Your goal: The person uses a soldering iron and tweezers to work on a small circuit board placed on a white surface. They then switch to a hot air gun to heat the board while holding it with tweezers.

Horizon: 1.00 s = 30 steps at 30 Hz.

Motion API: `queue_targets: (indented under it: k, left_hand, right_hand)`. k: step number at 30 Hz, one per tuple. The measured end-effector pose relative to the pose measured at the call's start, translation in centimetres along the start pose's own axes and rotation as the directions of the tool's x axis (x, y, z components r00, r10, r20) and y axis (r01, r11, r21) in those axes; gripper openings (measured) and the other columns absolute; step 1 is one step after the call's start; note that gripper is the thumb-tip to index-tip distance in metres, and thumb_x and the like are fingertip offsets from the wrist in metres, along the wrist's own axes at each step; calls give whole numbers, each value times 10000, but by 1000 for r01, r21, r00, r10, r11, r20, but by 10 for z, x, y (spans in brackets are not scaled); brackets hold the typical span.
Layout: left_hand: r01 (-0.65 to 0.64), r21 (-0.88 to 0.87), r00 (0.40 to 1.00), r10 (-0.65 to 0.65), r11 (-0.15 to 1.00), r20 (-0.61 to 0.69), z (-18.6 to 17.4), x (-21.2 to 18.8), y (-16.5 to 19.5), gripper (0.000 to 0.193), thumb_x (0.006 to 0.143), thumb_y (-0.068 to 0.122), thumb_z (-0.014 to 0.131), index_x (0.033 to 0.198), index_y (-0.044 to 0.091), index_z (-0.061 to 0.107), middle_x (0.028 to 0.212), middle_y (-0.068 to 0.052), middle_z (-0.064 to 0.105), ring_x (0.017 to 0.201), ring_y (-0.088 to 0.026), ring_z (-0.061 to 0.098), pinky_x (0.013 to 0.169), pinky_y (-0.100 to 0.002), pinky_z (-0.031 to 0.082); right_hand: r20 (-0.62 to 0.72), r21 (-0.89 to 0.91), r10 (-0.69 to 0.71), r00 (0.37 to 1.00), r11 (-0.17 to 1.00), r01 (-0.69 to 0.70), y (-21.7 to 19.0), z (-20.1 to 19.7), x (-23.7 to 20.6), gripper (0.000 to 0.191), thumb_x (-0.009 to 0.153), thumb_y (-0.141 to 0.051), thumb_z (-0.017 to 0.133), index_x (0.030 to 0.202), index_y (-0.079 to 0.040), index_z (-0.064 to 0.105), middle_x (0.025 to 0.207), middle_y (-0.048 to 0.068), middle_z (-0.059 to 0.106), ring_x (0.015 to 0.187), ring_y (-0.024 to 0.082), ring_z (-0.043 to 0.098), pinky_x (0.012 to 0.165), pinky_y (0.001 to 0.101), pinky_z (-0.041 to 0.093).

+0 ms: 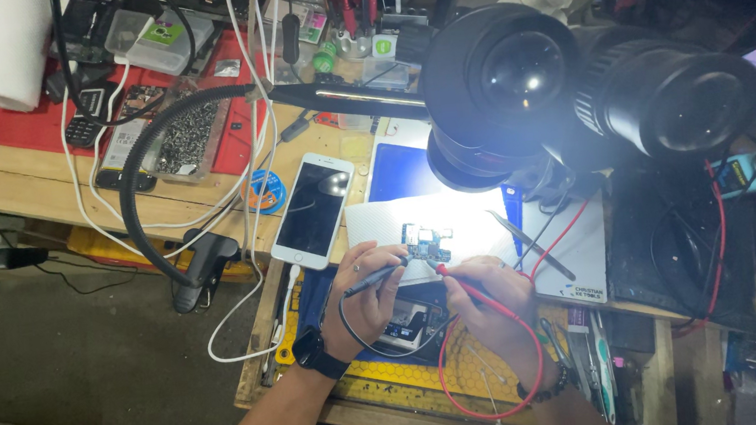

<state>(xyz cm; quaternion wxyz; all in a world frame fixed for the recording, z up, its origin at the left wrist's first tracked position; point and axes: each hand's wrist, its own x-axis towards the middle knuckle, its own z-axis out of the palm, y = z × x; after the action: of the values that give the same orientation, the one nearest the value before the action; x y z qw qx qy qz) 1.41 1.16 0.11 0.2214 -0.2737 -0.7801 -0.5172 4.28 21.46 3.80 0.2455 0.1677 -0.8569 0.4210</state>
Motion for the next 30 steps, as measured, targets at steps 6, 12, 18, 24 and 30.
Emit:
queue_targets:
  k: [6, 12, 18, 24, 30]
  left_hand:
    - [8, -18, 1000, -8, 1000, 6, 4, 3, -3, 99, 1004, 55, 629, 1089, 42, 579, 1094, -70, 754, 1042, -226, 749, 1081, -436, 494]
    - [2, -1, 1000, -2, 1000, 4, 8, 2, -2, 82, 994, 55, 636, 1069, 46, 605, 1092, -74, 754, 1037, -230, 747, 1073, -430, 505]
    - [2, -3, 1000, -2, 1000, -1, 13, -2, 5, 78, 992, 51, 639, 1064, 45, 611, 1080, -71, 757, 1017, -225, 747, 1075, -431, 501]
    - [2, -17, 1000, -2, 1000, 7, 9, 2, 0, 71, 1002, 55, 631, 1066, 59, 600, 1076, -66, 757, 1013, -229, 753, 1071, -429, 505]
    - [32, -21, 999, -33, 999, -34, 8, 1, -3, 118, 1019, 71, 619, 1109, 59, 544, 1119, -103, 742, 1127, -321, 683, 986, -402, 557]
  right_hand:
    - [18, 15, 10, 1000, 1000, -10, 2, -3, 3, 147, 833, -16, 777, 972, -46, 738, 846, 78, 748, 708, 156, 736, 625, 272, 566]
    - [3, 10, -12, 1000, 1000, 12, 2, -6, 2, 152, 835, -10, 778, 978, -41, 736, 859, 85, 748, 735, 166, 738, 642, 274, 569]
    - [7, 20, -1, 1000, 1000, 1, 2, -12, -3, 149, 831, -10, 781, 970, -41, 737, 851, 84, 749, 711, 159, 734, 624, 274, 565]
    - [-1, 12, -27, 1000, 1000, 27, 3, -8, 1, 148, 832, -9, 777, 969, -42, 730, 856, 87, 743, 729, 170, 731, 643, 285, 563]
    - [9, 44, 31, 999, 999, -32, 2, -3, 2, 148, 825, -8, 783, 962, -41, 737, 817, 79, 744, 658, 148, 727, 583, 270, 558]
